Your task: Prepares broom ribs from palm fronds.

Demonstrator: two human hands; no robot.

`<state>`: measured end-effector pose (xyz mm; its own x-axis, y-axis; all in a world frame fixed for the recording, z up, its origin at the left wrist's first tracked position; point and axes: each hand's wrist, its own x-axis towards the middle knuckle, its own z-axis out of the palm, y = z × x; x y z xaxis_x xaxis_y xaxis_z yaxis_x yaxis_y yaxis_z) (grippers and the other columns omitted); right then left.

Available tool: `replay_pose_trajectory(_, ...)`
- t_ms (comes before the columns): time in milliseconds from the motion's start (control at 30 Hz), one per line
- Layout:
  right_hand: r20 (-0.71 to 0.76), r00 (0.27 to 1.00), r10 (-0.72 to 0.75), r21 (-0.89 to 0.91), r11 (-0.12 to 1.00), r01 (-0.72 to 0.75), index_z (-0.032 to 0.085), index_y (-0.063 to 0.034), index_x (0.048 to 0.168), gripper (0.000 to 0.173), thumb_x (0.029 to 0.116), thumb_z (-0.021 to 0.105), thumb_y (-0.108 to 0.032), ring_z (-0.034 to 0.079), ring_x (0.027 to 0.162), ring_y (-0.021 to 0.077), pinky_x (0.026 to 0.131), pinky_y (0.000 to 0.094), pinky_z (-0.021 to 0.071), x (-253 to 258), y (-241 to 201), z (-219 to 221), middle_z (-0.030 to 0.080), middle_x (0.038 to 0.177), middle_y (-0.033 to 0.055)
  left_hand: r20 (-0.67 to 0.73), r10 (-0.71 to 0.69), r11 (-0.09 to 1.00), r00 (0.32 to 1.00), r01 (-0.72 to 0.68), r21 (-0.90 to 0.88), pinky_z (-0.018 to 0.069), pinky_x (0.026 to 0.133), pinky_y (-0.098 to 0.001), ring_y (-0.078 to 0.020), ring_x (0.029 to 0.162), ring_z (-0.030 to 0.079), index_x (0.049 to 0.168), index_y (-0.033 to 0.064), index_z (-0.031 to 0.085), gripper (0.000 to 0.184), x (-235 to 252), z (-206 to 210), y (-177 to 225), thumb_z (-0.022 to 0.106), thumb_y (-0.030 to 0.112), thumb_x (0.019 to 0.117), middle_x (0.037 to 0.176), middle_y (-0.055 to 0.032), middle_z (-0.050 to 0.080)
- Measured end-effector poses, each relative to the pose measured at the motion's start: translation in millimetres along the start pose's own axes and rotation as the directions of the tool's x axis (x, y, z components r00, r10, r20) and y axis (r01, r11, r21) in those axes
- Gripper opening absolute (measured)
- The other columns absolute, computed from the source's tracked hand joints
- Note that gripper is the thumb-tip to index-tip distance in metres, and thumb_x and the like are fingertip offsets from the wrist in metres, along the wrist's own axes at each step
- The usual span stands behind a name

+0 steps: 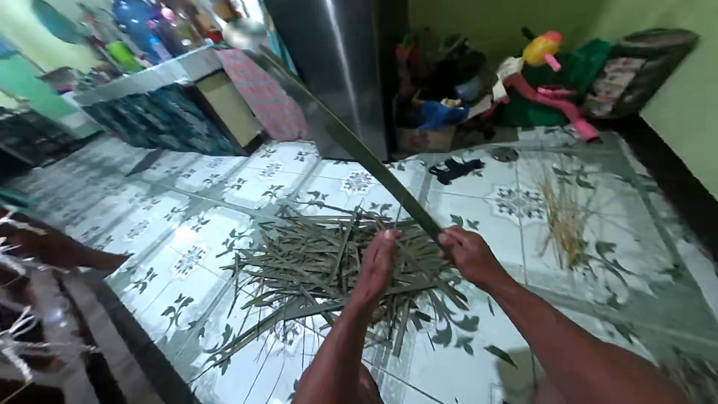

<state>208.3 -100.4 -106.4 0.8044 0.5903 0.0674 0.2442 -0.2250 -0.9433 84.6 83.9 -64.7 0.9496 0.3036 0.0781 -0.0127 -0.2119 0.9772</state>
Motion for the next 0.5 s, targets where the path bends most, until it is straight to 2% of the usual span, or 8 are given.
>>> replay_pose_trajectory(67, -0.032, 0.999, -0.026, 0.063, 0.998, 0.028, 0.065, 0.0028, 0.110, 0.032, 0.1072, 0.046, -0.022, 0.066, 0.073, 0.0147, 0.068, 0.0338, 0.0595, -5, -3, 1, 0.064, 0.096, 0.0110, 0.093, -0.005, 1.000, 0.996, 0.006, -0.010, 0.0423, 0.055, -0.0202, -0.0029, 0.060, 0.047, 0.133, -0.0002, 0.056, 0.042, -4, 10, 2, 0.034, 0.027, 0.1096, 0.076, 0.0046, 0.054)
replay_pose_trajectory(100, -0.043, 0.999, -0.032, 0.118, 0.992, 0.037, 0.065, 0.0019, 0.113, 0.030, 0.1065, 0.048, -0.022, 0.064, 0.069, 0.0128, 0.065, 0.0319, 0.0585, -8, -5, 2, 0.065, 0.091, 0.0084, 0.123, -0.001, 1.000, 0.992, 0.004, -0.025, 0.0428, 0.055, -0.0205, -0.0033, 0.059, 0.048, 0.136, 0.0002, 0.053, 0.041, -6, 17, 1, 0.036, 0.027, 0.1094, 0.075, 0.0046, 0.054)
replay_pose_trajectory(167, -0.054, 0.998, -0.042, 0.237, 0.970, 0.053, 0.061, 0.0015, 0.123, 0.029, 0.1045, 0.051, -0.018, 0.064, 0.065, 0.0112, 0.061, 0.0299, 0.0584, -15, -7, 4, 0.067, 0.092, 0.0067, 0.170, 0.013, 0.998, 0.985, -0.002, -0.068, 0.0449, 0.054, -0.0220, -0.0050, 0.058, 0.049, 0.146, 0.0005, 0.045, 0.046, -9, 28, 1, 0.038, 0.026, 0.1087, 0.073, 0.0032, 0.055)
replay_pose_trajectory(267, -0.068, 0.997, -0.036, 0.333, 0.941, 0.057, 0.059, 0.0008, 0.123, 0.026, 0.1026, 0.052, -0.015, 0.065, 0.066, 0.0118, 0.060, 0.0305, 0.0591, -25, -8, 8, 0.067, 0.094, 0.0062, 0.241, 0.000, 0.991, 0.971, 0.031, -0.128, 0.0463, 0.054, -0.0238, -0.0075, 0.058, 0.051, 0.155, 0.0008, 0.034, 0.052, -10, 40, -3, 0.039, 0.024, 0.1091, 0.073, 0.0008, 0.056)
replay_pose_trajectory(300, -0.072, 0.996, -0.055, 0.343, 0.936, 0.077, 0.059, 0.0005, 0.120, 0.024, 0.1025, 0.051, -0.014, 0.064, 0.066, 0.0115, 0.060, 0.0303, 0.0588, -28, -7, 9, 0.067, 0.093, 0.0053, 0.257, -0.015, 0.989, 0.966, 0.052, -0.136, 0.0458, 0.053, -0.0236, -0.0074, 0.057, 0.050, 0.153, 0.0018, 0.037, 0.050, -10, 42, -3, 0.040, 0.024, 0.1089, 0.073, 0.0007, 0.055)
replay_pose_trajectory(367, -0.077, 0.992, -0.097, 0.324, 0.939, 0.117, 0.060, -0.0006, 0.116, 0.022, 0.1013, 0.048, -0.012, 0.064, 0.067, 0.0109, 0.061, 0.0305, 0.0582, -31, -4, 10, 0.067, 0.090, 0.0042, 0.265, -0.041, 0.983, 0.963, 0.086, -0.160, 0.0450, 0.052, -0.0228, -0.0066, 0.056, 0.050, 0.142, 0.0051, 0.049, 0.039, -11, 47, -3, 0.041, 0.024, 0.1089, 0.072, 0.0012, 0.056)
replay_pose_trajectory(467, -0.033, 0.999, -0.041, 0.250, 0.967, 0.048, 0.065, -0.0016, 0.118, 0.027, 0.1033, 0.047, -0.015, 0.068, 0.073, 0.0134, 0.068, 0.0340, 0.0604, -31, -1, 6, 0.070, 0.094, 0.0065, 0.251, -0.041, 0.981, 0.967, 0.086, -0.172, 0.0441, 0.051, -0.0227, -0.0065, 0.055, 0.048, 0.132, 0.0060, 0.057, 0.033, -11, 51, -6, 0.041, 0.023, 0.1088, 0.071, 0.0016, 0.055)
replay_pose_trajectory(500, -0.021, 1.000, -0.012, 0.253, 0.967, 0.017, 0.066, -0.0017, 0.118, 0.027, 0.1034, 0.047, -0.015, 0.068, 0.073, 0.0138, 0.067, 0.0342, 0.0604, -31, -2, 4, 0.070, 0.094, 0.0068, 0.254, -0.033, 0.983, 0.967, 0.077, -0.165, 0.0436, 0.050, -0.0224, -0.0065, 0.054, 0.048, 0.131, 0.0058, 0.058, 0.032, -10, 51, -9, 0.042, 0.023, 0.1089, 0.070, 0.0020, 0.054)
